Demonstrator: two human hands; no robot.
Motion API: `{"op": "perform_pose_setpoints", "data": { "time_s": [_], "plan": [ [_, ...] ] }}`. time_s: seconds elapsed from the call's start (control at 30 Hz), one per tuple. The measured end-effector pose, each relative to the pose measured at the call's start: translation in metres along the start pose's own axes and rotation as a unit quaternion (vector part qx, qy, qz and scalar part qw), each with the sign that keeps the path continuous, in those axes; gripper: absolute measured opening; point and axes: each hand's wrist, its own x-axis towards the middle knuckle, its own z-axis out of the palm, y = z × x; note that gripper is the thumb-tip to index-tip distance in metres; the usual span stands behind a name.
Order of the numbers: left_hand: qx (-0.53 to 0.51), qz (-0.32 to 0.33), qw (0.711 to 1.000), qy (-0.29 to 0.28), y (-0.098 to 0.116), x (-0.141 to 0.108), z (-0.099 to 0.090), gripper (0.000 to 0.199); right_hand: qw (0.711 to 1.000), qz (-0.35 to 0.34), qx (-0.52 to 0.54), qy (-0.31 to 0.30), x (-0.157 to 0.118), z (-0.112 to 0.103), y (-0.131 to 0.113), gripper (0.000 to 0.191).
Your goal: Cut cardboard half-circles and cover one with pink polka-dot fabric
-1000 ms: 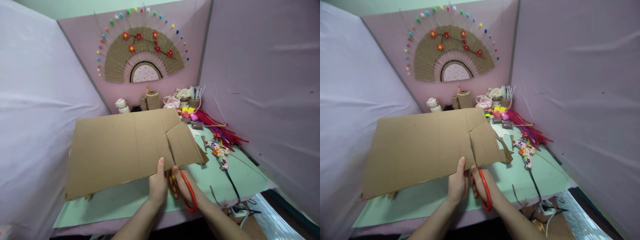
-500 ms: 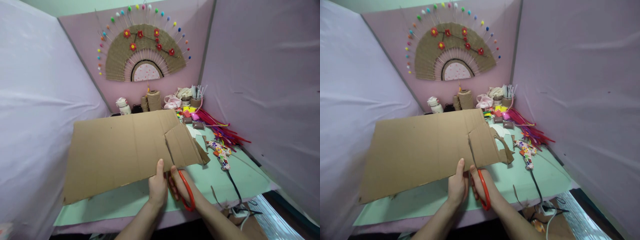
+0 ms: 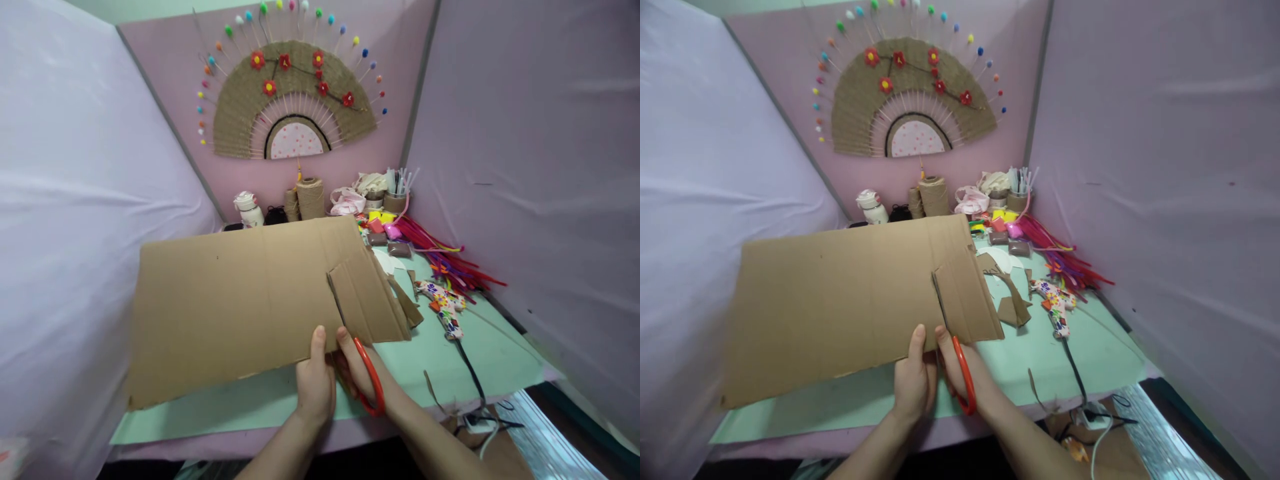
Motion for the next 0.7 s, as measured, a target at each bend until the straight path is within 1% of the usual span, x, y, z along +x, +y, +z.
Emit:
{"op": "perform_pose_setpoints", "data": {
  "time_s": [0.03, 0.1, 0.2, 0.27, 0.33, 0.43, 0.53, 0.6, 0.7],
  "plan": [
    [0.000, -0.003, 1.000, 0.005, -0.001, 0.001, 0.000, 0.037, 1.000, 0.000, 0.000, 0.002, 0.000, 0.001, 0.000, 0.076],
    [0.009, -0.035, 0.999, -0.004, -0.004, 0.004, 0.000, 0.043, 1.000, 0.002, 0.020, -0.005, 0.000, 0.001, 0.001, 0.076],
    [0.022, -0.102, 0.993, -0.048, -0.010, 0.006, -0.005, 0.057, 0.999, 0.003, 0.051, -0.018, 0.002, 0.000, 0.002, 0.078],
    [0.022, -0.126, 0.988, -0.081, -0.011, 0.005, -0.008, 0.061, 0.999, 0.007, 0.044, -0.021, 0.003, 0.000, 0.003, 0.080],
    [0.023, -0.136, 0.986, -0.097, -0.009, 0.003, -0.010, 0.061, 0.999, 0.012, 0.039, -0.025, 0.003, 0.000, 0.004, 0.081],
    [0.014, -0.132, 0.987, -0.085, -0.007, 0.002, -0.012, 0.057, 0.998, 0.017, 0.050, -0.030, 0.003, 0.002, 0.005, 0.077],
    [-0.007, -0.087, 0.995, -0.046, -0.008, 0.002, -0.012, 0.048, 0.998, 0.025, 0.052, -0.030, 0.004, 0.004, 0.006, 0.075],
    [-0.011, -0.070, 0.997, -0.028, -0.009, 0.002, -0.011, 0.047, 0.998, 0.018, 0.055, -0.033, 0.005, 0.005, 0.005, 0.075],
    [-0.008, -0.094, 0.995, -0.032, -0.001, 0.006, -0.007, 0.050, 0.993, -0.007, 0.101, -0.062, 0.005, 0.006, 0.003, 0.076]
  ]
}}
